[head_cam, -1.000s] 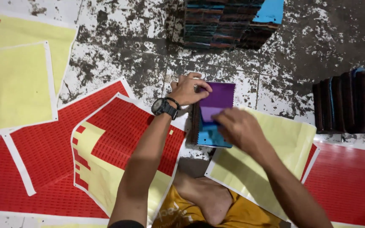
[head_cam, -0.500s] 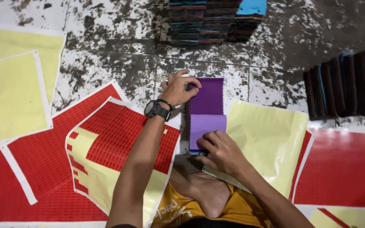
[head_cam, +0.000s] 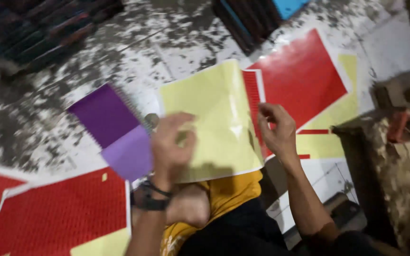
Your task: The person sits on the floor and assembles notebooks by hand. They pick up stacks of blue, purple, and orange paper, then peel small red adhesive strips from a yellow backing sheet and apply them to the spine of each notebook stack.
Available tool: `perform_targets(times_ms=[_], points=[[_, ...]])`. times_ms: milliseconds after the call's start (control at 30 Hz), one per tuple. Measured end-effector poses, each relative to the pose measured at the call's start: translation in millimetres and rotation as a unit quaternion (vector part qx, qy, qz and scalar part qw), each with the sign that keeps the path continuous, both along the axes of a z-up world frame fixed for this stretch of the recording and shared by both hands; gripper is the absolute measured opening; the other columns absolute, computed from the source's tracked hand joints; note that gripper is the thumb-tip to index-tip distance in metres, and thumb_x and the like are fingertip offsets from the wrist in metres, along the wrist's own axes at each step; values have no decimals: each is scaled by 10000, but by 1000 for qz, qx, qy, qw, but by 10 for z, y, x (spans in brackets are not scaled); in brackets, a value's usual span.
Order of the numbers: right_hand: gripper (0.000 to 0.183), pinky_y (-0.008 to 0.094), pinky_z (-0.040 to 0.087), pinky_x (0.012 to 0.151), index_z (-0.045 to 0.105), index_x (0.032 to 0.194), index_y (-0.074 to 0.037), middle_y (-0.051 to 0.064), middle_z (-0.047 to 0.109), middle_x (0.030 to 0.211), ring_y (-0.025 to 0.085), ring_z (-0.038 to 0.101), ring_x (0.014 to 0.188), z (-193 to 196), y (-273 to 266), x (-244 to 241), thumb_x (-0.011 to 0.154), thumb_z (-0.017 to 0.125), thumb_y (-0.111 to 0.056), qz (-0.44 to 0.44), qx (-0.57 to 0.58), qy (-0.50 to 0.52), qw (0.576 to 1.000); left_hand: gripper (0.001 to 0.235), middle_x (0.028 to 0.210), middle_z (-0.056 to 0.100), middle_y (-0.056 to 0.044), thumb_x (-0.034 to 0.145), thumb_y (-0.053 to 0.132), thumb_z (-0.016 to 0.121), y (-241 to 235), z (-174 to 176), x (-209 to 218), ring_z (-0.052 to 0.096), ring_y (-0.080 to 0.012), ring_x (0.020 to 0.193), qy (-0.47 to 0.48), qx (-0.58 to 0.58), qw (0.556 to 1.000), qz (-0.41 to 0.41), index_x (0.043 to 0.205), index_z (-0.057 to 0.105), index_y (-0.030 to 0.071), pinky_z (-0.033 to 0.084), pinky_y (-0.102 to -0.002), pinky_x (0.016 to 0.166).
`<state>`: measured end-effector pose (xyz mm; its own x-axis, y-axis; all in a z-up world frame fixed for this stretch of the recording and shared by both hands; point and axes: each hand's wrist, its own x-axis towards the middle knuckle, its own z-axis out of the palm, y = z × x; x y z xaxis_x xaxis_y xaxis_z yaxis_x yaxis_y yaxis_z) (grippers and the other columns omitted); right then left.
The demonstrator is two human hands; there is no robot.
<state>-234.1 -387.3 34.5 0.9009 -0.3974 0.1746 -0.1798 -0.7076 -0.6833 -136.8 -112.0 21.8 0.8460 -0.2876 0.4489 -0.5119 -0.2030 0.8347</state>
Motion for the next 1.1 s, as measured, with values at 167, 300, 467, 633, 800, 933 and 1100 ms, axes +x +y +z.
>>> perform_targets(times_ms=[167, 300, 467, 633, 800, 933, 1100], points=[[260, 445, 608, 752, 760, 1170, -64, 204, 748, 985, 359, 740, 906, -603, -308, -659, 955, 701, -200, -119, 65, 118, 984, 304, 1099, 702, -25, 836, 164, 665, -1130, -295, -680, 678, -244, 1085, 47, -19, 995, -82, 1133, 730, 170, 538, -358, 950], [344, 468, 598, 853, 776, 1173, -97, 189, 759, 1027, 358, 736, 1002, -427, 58, -618, 985, 663, -362, -169, 159, 206, 951, 556, 1332, 628, -66, 792, 327, 764, -1358, -433, -891, 549, -305, 1325, -75, 188, 977, -62, 1317, 640, 192, 391, -533, 1120], [359, 457, 595, 854, 765, 1188, -79, 181, 752, 1009, 376, 734, 986, -495, 216, -636, 936, 750, -334, -159, 161, 171, 959, 662, 1442, 563, -131, 825, 380, 700, -1181, -429, -898, 499, -357, 1373, -31, 239, 968, -71, 1415, 558, 116, 356, -591, 1123], [353, 392, 607, 749, 779, 1148, -73, 117, 733, 904, 295, 739, 837, -648, 355, -723, 833, 862, -208, -139, 76, 34, 987, 692, 1528, 478, -111, 878, 381, 652, -1040, -605, -1036, 423, -336, 1436, -57, 258, 965, -11, 1495, 474, 124, 315, -557, 1163], [278, 323, 594, 658, 812, 1014, -77, 100, 771, 869, 245, 745, 732, -653, 489, -712, 777, 932, -163, -188, 43, -76, 978, 500, 1284, 594, -121, 826, 250, 666, -1095, -437, -1033, 590, -335, 1234, -56, 208, 976, 19, 1302, 623, 105, 445, -473, 1111], [243, 321, 596, 630, 819, 989, -90, 104, 766, 848, 230, 740, 709, -618, 542, -712, 777, 927, -139, -212, 44, -89, 972, 447, 1113, 601, -15, 780, 150, 622, -1195, -720, -1169, 623, -235, 966, -11, 165, 986, -2, 1223, 675, 184, 525, -384, 850], [223, 313, 594, 602, 838, 961, -131, 89, 795, 852, 233, 756, 694, -535, 612, -667, 767, 947, -154, -223, 26, -105, 969, 381, 1039, 651, 51, 761, 135, 659, -1203, -656, -1115, 633, -176, 862, 139, 63, 988, -15, 1132, 691, 217, 513, -359, 835]])
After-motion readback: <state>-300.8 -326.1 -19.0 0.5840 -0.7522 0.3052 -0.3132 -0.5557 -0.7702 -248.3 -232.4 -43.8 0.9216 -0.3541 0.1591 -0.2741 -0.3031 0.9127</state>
